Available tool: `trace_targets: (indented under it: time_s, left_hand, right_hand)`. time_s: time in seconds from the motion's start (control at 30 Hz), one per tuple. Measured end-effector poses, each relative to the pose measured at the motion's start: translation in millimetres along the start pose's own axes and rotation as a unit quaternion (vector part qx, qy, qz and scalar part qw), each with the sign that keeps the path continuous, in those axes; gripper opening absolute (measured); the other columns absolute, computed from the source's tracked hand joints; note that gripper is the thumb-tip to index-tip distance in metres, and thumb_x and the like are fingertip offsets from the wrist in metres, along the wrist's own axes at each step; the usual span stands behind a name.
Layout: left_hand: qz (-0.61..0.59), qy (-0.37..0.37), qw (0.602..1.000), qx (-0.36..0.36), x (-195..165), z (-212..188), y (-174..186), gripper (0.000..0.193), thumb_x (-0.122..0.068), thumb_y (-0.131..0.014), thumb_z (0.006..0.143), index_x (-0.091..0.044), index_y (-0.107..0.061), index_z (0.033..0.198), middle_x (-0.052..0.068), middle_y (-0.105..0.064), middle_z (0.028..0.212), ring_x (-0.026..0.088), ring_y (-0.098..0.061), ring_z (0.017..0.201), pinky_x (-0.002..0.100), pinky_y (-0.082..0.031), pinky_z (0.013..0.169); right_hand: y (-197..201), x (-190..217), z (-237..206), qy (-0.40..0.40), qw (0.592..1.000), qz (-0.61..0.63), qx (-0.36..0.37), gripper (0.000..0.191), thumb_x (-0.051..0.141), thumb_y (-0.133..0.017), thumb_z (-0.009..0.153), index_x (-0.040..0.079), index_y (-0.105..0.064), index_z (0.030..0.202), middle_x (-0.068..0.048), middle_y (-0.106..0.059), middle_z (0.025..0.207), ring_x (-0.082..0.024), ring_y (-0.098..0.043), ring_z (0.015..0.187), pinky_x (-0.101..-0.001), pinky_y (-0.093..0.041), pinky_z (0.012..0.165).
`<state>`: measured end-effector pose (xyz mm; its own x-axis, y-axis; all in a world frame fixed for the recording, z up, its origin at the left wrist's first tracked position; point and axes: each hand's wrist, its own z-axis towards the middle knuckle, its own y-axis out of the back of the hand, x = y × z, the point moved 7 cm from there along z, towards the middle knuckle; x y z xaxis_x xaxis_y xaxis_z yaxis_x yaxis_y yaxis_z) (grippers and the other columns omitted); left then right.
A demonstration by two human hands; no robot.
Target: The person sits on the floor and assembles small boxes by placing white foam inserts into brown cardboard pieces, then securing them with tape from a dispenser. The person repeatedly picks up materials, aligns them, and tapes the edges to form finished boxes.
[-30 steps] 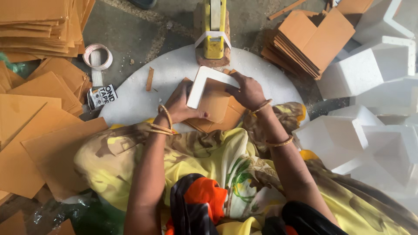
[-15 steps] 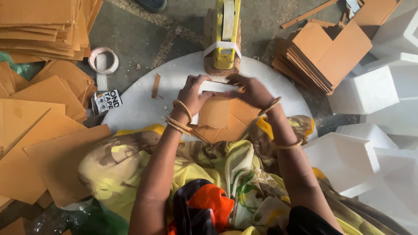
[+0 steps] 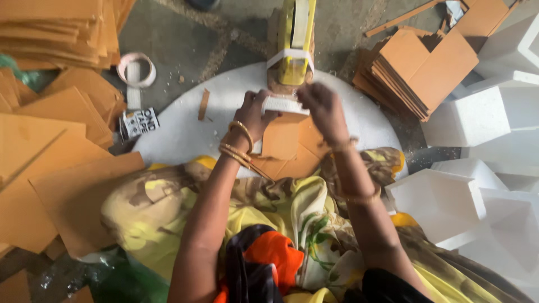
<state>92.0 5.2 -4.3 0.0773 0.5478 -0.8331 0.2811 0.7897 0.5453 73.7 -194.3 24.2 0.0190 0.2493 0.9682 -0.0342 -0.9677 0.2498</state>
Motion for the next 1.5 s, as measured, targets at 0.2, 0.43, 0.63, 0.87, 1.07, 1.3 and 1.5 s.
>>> trace_targets:
  time_s: [0.2,0.43,0.63,0.87,1.07,1.3,1.5]
  left_hand:
    - [0.010,0.011,1.000,-0.007,-5.3,11.0,-2.0,0.044,-0.037,-0.081,0.086,-0.020,-0.060,0.121,0.017,-0.059,0.117,0.040,-0.067,0.100,0.047,-0.056,0.083]
    - [0.017,0.007,1.000,0.005,-4.8,14.8,-2.7,0.044,-0.036,-0.081,0.086,-0.020,-0.058,0.121,0.017,-0.059,0.117,0.041,-0.067,0.101,0.048,-0.055,0.084]
    - [0.039,-0.001,0.999,-0.012,-9.1,9.6,-2.6,0.046,-0.029,-0.081,0.083,-0.021,-0.057,0.122,0.016,-0.057,0.118,0.043,-0.066,0.099,0.050,-0.055,0.083]
    - [0.048,-0.007,0.999,-0.002,-14.6,8.9,0.7,0.044,-0.029,-0.081,0.084,-0.024,-0.060,0.122,0.016,-0.057,0.116,0.044,-0.066,0.099,0.051,-0.055,0.083]
    - [0.059,-0.005,0.998,0.007,-14.0,12.2,-1.1,0.051,-0.027,-0.082,0.083,-0.026,-0.059,0.128,0.019,-0.056,0.117,0.046,-0.065,0.096,0.051,-0.055,0.082]
    - [0.058,0.011,0.998,0.012,-8.9,13.6,-2.0,0.051,-0.020,-0.080,0.081,-0.027,-0.059,0.127,0.019,-0.055,0.118,0.046,-0.066,0.096,0.050,-0.056,0.082]
    - [0.055,-0.034,0.998,-0.019,-17.8,7.3,1.8,0.047,-0.019,-0.080,0.085,-0.028,-0.060,0.126,0.016,-0.057,0.118,0.045,-0.066,0.097,0.052,-0.056,0.080]
  right_hand:
    - [-32.2,-52.1,-64.0,-0.161,0.953,0.257,0.002,0.013,0.010,-0.068,0.099,0.001,-0.063,0.106,-0.002,-0.065,0.088,-0.011,-0.061,0.075,-0.0268,-0.053,0.070]
    - [-40.1,-94.9,-43.3,-0.224,0.940,0.249,-0.064,0.021,0.021,-0.075,0.092,0.001,-0.070,0.099,-0.002,-0.064,0.079,-0.011,-0.061,0.066,-0.0270,-0.053,0.063]
    - [-27.5,-96.4,-37.4,-0.202,0.971,0.034,-0.121,0.041,0.037,-0.081,0.091,-0.002,-0.068,0.088,-0.004,-0.065,0.070,-0.015,-0.060,0.059,-0.0319,-0.051,0.055]
    - [14.6,-64.3,-22.1,-0.086,0.931,-0.340,-0.098,0.024,0.022,-0.077,0.091,0.001,-0.071,0.101,-0.019,-0.073,0.081,-0.032,-0.072,0.073,-0.0404,-0.054,0.067]
    - [34.8,-32.6,18.2,0.045,0.998,0.036,-0.034,0.045,-0.005,-0.060,0.103,-0.002,-0.047,0.146,-0.013,-0.074,0.113,-0.020,-0.070,0.108,-0.0307,-0.056,0.095]
    - [-8.5,-35.5,59.7,-0.045,0.982,0.184,0.028,0.067,-0.003,-0.064,0.100,0.003,-0.031,0.159,-0.012,-0.072,0.095,-0.014,-0.070,0.082,-0.0267,-0.058,0.072]
    - [-18.1,-28.3,55.9,-0.033,0.998,0.045,-0.028,0.081,-0.014,-0.061,0.091,0.008,-0.032,0.163,-0.015,-0.074,0.090,-0.012,-0.072,0.078,-0.0259,-0.059,0.069]
